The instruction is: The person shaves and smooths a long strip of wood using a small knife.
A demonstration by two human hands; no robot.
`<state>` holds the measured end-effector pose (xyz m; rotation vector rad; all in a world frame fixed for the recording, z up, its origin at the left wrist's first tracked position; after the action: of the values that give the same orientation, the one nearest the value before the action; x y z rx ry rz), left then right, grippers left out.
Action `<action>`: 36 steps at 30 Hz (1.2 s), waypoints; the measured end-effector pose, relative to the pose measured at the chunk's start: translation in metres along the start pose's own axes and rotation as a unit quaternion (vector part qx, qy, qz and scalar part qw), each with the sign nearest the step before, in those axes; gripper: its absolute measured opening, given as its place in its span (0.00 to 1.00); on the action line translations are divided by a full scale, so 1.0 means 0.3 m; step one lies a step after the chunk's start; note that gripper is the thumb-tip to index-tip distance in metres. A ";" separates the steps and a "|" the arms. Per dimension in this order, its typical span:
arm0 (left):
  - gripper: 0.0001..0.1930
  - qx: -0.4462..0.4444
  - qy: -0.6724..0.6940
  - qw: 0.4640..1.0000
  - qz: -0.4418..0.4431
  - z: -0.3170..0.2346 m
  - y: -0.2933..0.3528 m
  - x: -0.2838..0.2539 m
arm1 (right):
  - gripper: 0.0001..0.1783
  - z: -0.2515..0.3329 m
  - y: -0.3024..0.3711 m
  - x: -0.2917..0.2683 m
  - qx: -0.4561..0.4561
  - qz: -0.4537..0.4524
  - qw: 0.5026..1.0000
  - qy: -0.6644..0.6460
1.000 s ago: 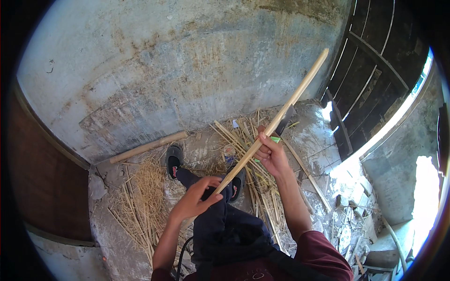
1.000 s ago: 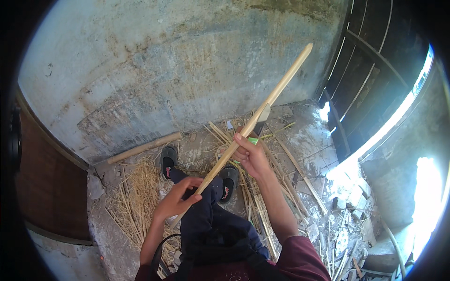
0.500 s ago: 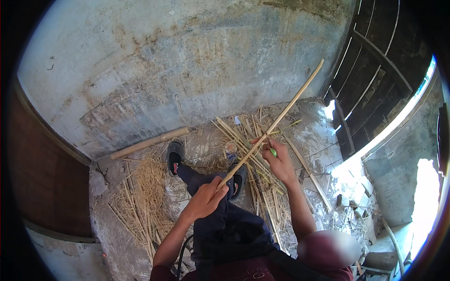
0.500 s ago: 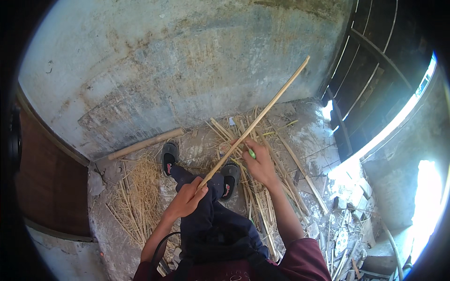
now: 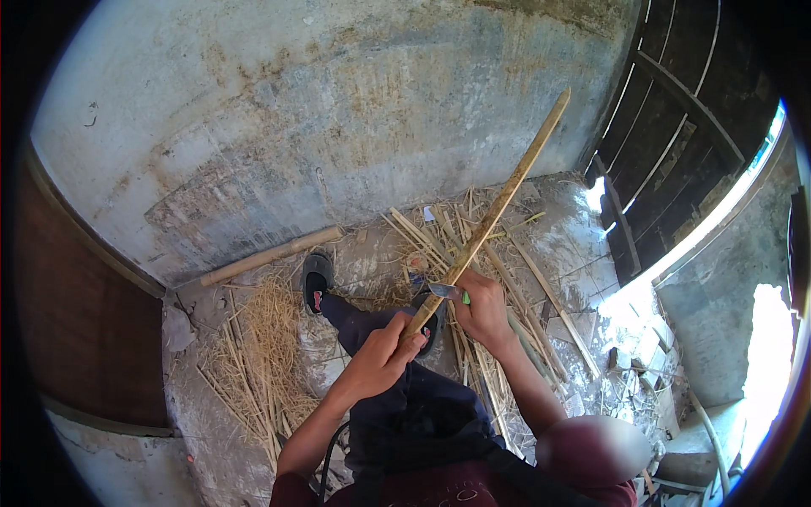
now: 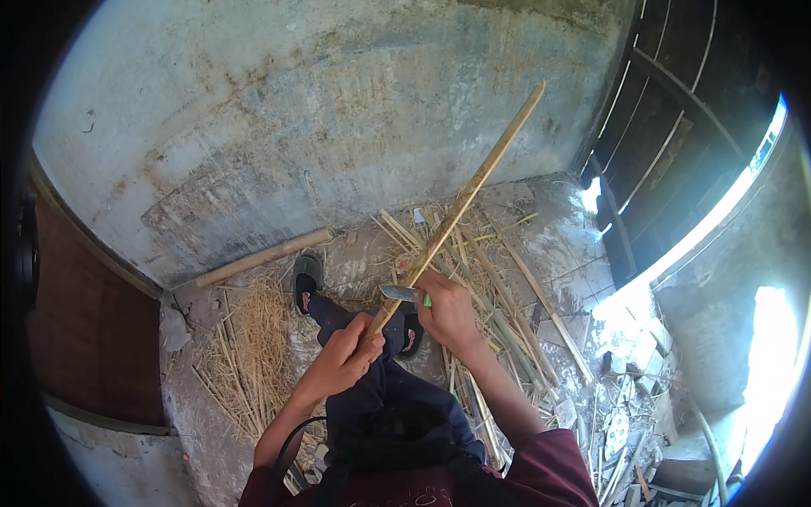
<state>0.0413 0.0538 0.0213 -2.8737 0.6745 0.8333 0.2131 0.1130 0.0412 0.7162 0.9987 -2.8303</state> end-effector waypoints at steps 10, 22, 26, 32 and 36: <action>0.16 0.011 0.005 1.000 -0.023 0.003 -0.021 0.017 | 0.11 -0.001 0.023 0.033 0.018 0.007 1.000 -0.018; 0.18 0.046 0.015 0.997 -0.054 -0.013 -0.030 0.019 | 0.15 -0.003 0.017 0.058 0.034 0.023 0.999 0.019; 0.17 0.033 -0.031 0.996 -0.073 -0.008 -0.032 0.005 | 0.15 0.004 0.011 0.064 0.038 0.030 0.998 0.036; 0.18 0.038 -0.034 0.995 -0.082 -0.010 -0.038 -0.017 | 0.16 0.028 0.005 0.081 0.026 0.035 0.999 0.030; 0.18 0.041 -0.045 0.994 -0.089 -0.017 -0.038 -0.023 | 0.14 0.019 0.004 0.092 0.031 0.033 0.998 0.034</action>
<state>0.0437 0.0658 0.0287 -2.7549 0.4245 0.8810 0.1865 0.1113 0.0321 0.8390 0.8833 -2.8090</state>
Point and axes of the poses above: each hand's wrist, its own y-axis away from the middle knuckle, its own x-axis out of the palm, z = x × y, the point moved 9 cm from there along -y, towards the middle knuckle, and after that the axes turned 11 degrees about -y, right-handed, at the moved point
